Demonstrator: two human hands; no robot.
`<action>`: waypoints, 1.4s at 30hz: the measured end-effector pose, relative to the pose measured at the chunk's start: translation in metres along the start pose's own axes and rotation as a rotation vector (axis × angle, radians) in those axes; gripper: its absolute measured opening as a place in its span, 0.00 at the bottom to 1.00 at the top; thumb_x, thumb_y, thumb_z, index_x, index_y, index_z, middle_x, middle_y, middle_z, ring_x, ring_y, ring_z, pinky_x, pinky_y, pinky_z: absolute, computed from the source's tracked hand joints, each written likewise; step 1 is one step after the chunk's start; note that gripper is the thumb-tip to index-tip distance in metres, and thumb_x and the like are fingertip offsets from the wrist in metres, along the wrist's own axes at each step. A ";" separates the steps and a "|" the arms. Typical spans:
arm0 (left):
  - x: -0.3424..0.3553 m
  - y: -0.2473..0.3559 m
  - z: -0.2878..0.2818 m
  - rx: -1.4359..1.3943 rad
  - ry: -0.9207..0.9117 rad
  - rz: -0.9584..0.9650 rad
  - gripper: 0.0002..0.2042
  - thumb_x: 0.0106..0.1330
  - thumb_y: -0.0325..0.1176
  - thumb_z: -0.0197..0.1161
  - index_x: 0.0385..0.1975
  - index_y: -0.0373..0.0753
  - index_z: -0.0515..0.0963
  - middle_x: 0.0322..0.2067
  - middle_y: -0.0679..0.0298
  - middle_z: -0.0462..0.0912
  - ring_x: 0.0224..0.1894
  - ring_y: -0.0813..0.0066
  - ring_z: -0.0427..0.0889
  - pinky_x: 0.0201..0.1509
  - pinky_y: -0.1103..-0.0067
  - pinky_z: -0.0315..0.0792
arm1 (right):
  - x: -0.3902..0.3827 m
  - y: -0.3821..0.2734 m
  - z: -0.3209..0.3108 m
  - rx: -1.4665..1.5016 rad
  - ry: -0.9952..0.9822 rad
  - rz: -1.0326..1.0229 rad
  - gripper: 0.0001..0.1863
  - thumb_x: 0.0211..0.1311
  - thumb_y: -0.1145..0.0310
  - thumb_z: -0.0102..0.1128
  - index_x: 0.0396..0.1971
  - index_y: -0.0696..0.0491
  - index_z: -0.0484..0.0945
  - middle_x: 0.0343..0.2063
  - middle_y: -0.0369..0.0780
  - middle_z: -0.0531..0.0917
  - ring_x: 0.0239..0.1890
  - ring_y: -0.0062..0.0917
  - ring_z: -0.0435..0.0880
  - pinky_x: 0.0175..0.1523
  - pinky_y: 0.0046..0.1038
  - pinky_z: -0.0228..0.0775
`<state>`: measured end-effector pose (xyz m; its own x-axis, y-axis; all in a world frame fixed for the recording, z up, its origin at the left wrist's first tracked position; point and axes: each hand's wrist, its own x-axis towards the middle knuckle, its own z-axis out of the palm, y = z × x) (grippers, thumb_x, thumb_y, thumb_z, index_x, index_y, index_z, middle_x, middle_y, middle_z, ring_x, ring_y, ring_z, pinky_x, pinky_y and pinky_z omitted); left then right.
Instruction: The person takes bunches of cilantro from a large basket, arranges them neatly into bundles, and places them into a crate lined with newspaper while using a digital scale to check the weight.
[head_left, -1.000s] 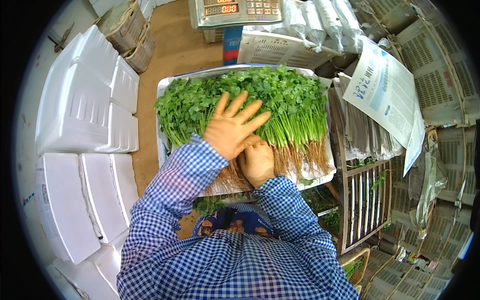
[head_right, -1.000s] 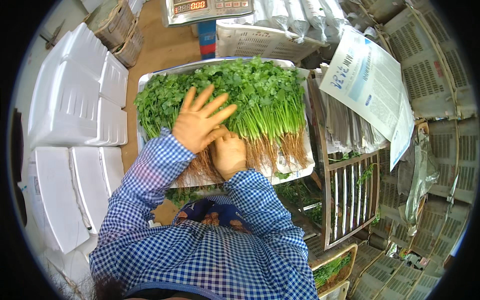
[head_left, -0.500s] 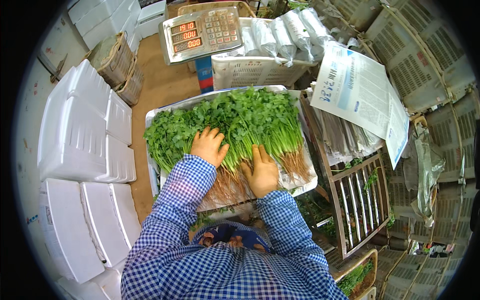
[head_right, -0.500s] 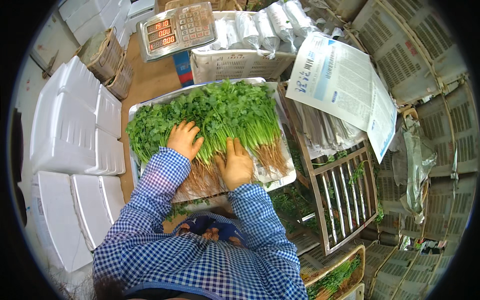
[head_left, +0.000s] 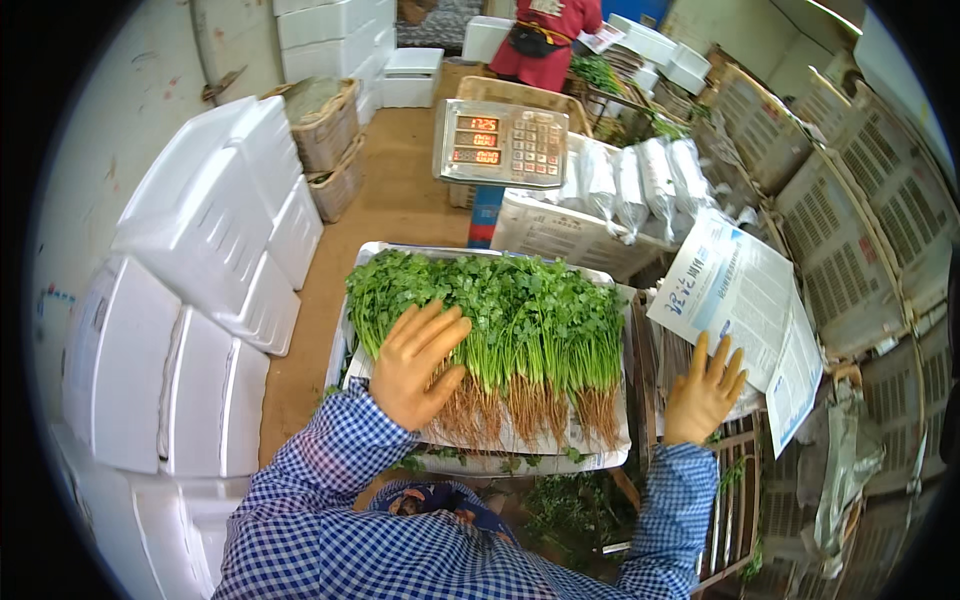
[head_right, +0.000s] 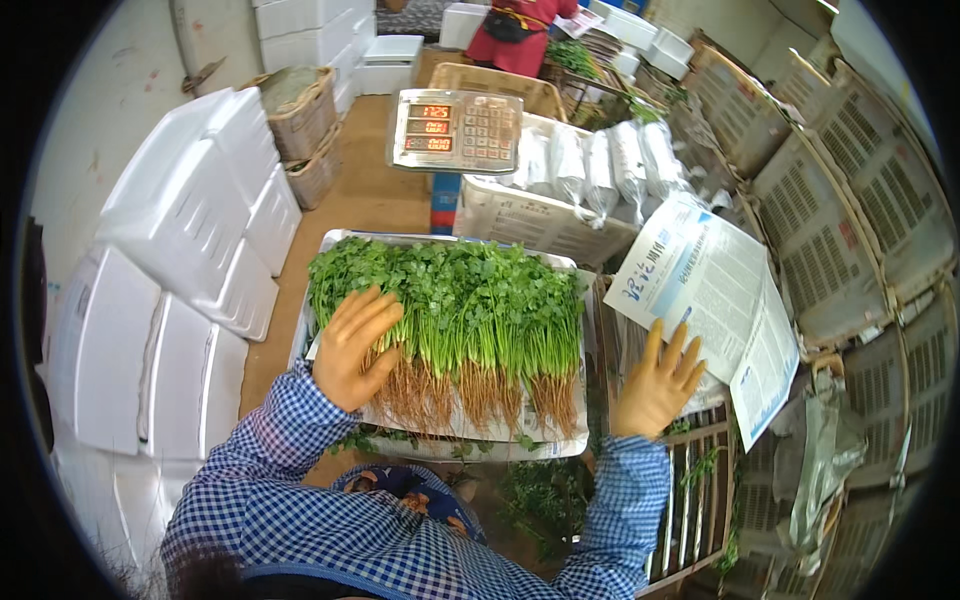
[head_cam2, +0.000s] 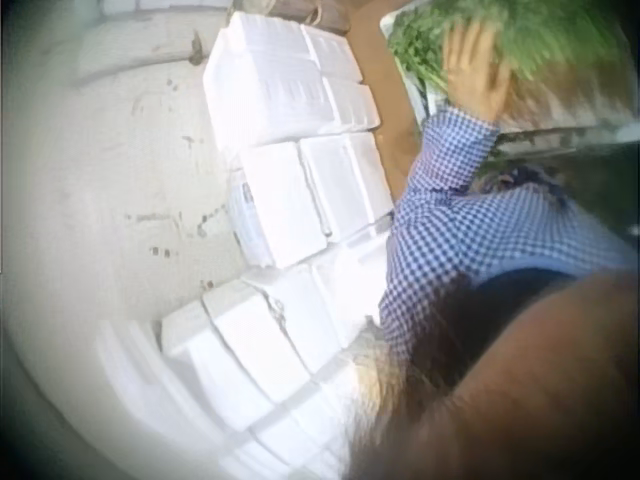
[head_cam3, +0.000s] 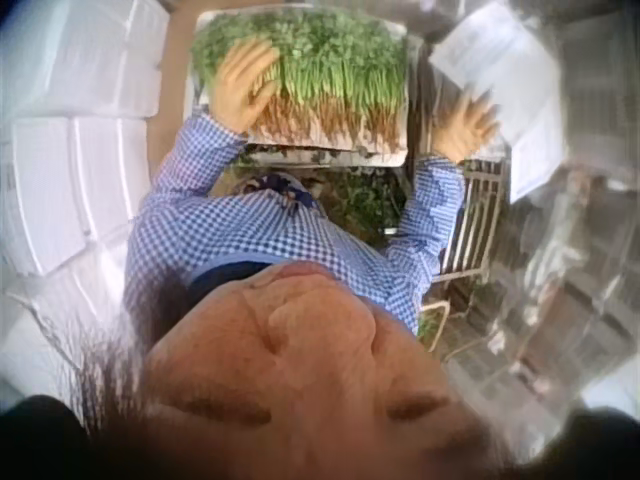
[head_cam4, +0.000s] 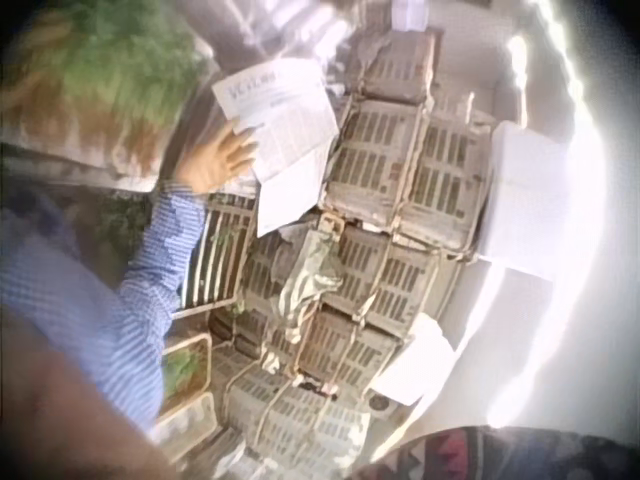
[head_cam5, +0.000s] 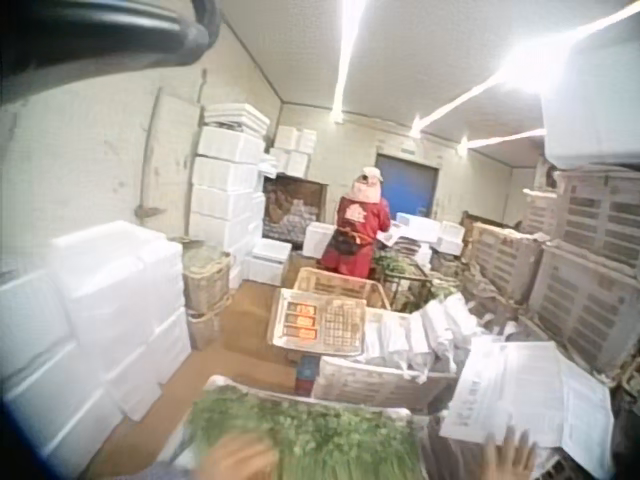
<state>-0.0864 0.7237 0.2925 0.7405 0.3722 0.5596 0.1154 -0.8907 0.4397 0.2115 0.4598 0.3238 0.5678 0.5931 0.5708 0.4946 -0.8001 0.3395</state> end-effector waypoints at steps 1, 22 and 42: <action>-0.005 0.008 0.000 -0.014 0.075 0.022 0.26 0.66 0.33 0.63 0.65 0.39 0.72 0.61 0.47 0.78 0.65 0.46 0.74 0.72 0.51 0.64 | 0.015 0.015 0.015 -0.020 0.002 -0.019 0.30 0.62 0.69 0.62 0.66 0.48 0.71 0.69 0.47 0.69 0.75 0.43 0.58 0.79 0.49 0.45; -0.015 0.034 0.044 -1.631 -0.048 -0.765 0.37 0.68 0.58 0.61 0.65 0.31 0.68 0.56 0.49 0.82 0.55 0.58 0.83 0.62 0.66 0.78 | -0.113 -0.076 -0.025 1.387 0.026 -0.374 0.13 0.47 0.77 0.74 0.35 0.51 0.83 0.34 0.39 0.88 0.44 0.39 0.88 0.49 0.37 0.79; -0.107 -0.117 0.002 -0.340 -0.212 -1.279 0.24 0.71 0.44 0.62 0.52 0.25 0.77 0.42 0.50 0.86 0.37 0.64 0.86 0.44 0.71 0.81 | -0.120 -0.118 -0.008 1.319 -0.618 -0.499 0.27 0.60 0.67 0.69 0.60 0.58 0.76 0.54 0.51 0.82 0.57 0.46 0.80 0.63 0.41 0.74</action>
<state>-0.1779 0.7876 0.1794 0.3277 0.8146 -0.4787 0.6531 0.1708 0.7378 0.0803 0.4820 0.2211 0.1832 0.9778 0.1018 0.7336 -0.0671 -0.6763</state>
